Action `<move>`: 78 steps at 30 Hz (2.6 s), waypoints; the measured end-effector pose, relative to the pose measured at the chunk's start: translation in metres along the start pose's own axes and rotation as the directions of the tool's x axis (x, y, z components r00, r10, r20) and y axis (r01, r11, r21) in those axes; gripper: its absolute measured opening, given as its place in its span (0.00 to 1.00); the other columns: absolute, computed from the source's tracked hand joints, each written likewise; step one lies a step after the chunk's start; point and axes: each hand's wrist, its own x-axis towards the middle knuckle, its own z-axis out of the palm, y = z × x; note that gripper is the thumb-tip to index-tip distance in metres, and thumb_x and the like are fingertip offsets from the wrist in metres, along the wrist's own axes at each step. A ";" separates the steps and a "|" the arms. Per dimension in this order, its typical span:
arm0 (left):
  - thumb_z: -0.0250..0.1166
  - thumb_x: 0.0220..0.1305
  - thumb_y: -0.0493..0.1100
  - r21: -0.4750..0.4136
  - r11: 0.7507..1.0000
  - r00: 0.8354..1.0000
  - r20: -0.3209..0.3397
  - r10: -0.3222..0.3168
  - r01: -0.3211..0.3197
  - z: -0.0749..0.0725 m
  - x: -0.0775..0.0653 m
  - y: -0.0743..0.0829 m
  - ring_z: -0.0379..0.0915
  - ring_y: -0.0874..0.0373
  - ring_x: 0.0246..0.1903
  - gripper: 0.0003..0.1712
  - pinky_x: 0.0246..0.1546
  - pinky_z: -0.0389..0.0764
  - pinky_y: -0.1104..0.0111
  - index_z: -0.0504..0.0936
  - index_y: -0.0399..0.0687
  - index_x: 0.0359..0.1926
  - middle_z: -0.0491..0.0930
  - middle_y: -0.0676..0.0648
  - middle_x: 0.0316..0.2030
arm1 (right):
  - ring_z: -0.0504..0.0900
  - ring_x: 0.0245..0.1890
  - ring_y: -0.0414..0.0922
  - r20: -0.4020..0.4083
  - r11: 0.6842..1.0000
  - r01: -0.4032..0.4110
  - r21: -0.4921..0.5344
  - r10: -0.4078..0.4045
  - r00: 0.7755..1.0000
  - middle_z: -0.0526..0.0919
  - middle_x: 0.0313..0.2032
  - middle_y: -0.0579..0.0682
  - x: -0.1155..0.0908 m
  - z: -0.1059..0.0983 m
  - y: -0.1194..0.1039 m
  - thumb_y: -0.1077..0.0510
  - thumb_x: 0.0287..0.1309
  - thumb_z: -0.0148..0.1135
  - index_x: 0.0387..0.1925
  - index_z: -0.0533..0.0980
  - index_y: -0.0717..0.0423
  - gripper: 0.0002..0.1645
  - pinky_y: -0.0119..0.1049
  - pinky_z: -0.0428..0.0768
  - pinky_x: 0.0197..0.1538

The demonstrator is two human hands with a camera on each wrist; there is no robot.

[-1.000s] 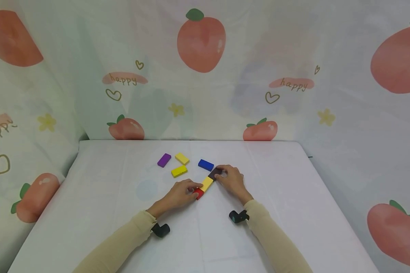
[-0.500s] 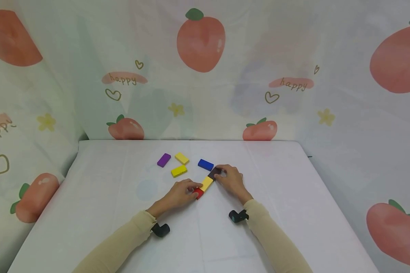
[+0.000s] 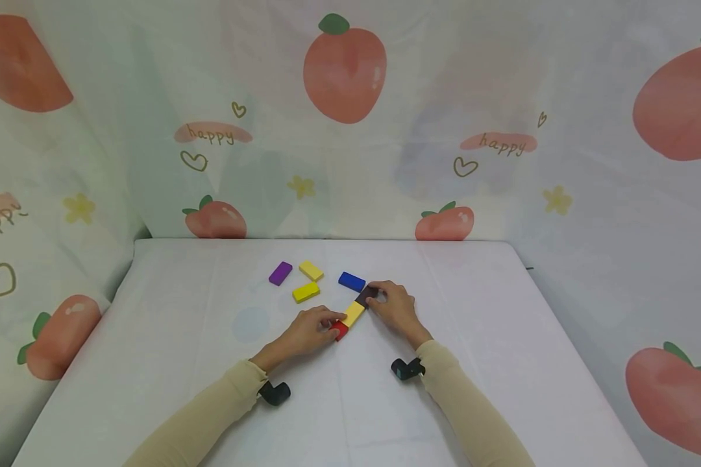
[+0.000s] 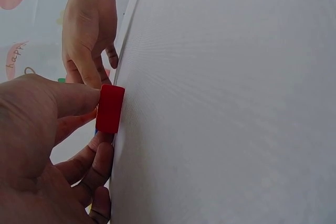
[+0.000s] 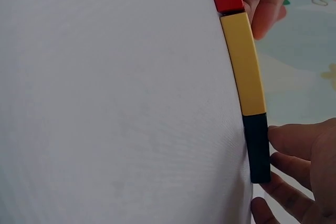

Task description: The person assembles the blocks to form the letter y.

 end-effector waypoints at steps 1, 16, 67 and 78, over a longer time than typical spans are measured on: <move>0.64 0.66 0.48 -0.001 1.000 1.000 -0.001 0.000 0.000 0.000 0.000 0.000 0.71 0.62 0.41 0.21 0.50 0.67 0.63 0.80 0.63 0.60 0.80 0.55 0.42 | 0.70 0.65 0.60 0.001 1.000 -0.001 0.002 0.001 1.000 0.77 0.62 0.58 0.000 0.000 0.000 0.49 0.63 0.62 0.62 0.75 0.50 0.26 0.66 0.60 0.64; 0.64 0.66 0.47 -0.004 1.000 1.000 -0.002 -0.006 0.006 -0.002 0.000 0.003 0.71 0.62 0.41 0.21 0.50 0.68 0.63 0.81 0.63 0.59 0.80 0.55 0.42 | 0.72 0.61 0.57 -0.003 0.995 0.006 0.103 -0.006 1.000 0.76 0.60 0.57 0.007 -0.017 0.002 0.50 0.66 0.60 0.62 0.73 0.52 0.25 0.58 0.70 0.63; 0.64 0.66 0.47 0.016 1.000 1.000 -0.017 0.019 -0.018 -0.002 -0.002 0.003 0.73 0.61 0.41 0.21 0.48 0.67 0.65 0.81 0.61 0.59 0.81 0.54 0.44 | 0.73 0.63 0.59 -0.046 0.989 0.150 -0.006 -0.150 0.988 0.81 0.58 0.55 -0.035 0.005 -0.033 0.51 0.61 0.65 0.54 0.78 0.52 0.21 0.66 0.66 0.63; 0.65 0.65 0.47 0.013 0.999 0.999 -0.015 0.033 -0.033 -0.001 -0.001 0.001 0.73 0.62 0.40 0.21 0.46 0.67 0.65 0.81 0.60 0.59 0.81 0.54 0.42 | 0.73 0.62 0.58 -0.034 0.990 0.138 -0.017 -0.138 0.990 0.82 0.56 0.54 -0.041 0.009 -0.036 0.53 0.60 0.66 0.51 0.80 0.51 0.17 0.65 0.66 0.63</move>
